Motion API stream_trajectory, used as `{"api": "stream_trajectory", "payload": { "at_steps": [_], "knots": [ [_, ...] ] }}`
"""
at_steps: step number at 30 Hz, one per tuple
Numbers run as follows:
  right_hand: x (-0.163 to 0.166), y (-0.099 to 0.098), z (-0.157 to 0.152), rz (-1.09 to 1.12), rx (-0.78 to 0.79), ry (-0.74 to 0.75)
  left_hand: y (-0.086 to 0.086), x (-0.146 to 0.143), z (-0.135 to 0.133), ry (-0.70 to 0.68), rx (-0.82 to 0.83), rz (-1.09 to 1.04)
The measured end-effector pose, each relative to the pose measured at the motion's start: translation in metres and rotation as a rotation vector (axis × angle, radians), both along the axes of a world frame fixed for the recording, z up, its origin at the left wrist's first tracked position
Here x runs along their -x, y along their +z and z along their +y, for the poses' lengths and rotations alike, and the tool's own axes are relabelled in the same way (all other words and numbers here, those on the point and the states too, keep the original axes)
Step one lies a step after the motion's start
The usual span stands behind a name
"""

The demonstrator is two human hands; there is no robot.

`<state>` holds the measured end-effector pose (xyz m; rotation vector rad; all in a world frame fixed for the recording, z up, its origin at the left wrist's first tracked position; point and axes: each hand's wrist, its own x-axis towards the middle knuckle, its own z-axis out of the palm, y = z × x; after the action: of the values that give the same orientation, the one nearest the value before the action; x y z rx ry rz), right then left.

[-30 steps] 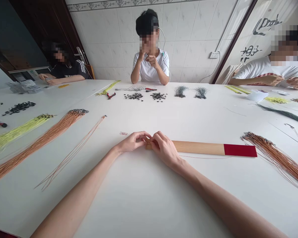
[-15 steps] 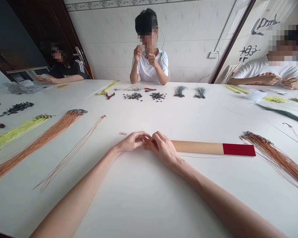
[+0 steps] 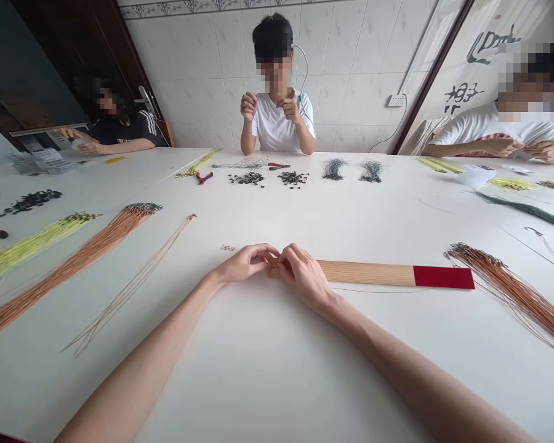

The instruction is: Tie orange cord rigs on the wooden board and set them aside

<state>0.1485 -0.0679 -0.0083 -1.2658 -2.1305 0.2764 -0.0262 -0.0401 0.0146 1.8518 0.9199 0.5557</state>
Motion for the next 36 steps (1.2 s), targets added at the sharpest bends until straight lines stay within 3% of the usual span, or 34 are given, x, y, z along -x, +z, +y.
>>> {"api": "stream_trajectory", "payload": {
  "at_steps": [36],
  "knots": [
    [0.0003,0.0001,-0.0002,-0.021,-0.02,-0.002,-0.0003,-0.0013,0.0002,-0.008,0.015,-0.029]
  ]
}}
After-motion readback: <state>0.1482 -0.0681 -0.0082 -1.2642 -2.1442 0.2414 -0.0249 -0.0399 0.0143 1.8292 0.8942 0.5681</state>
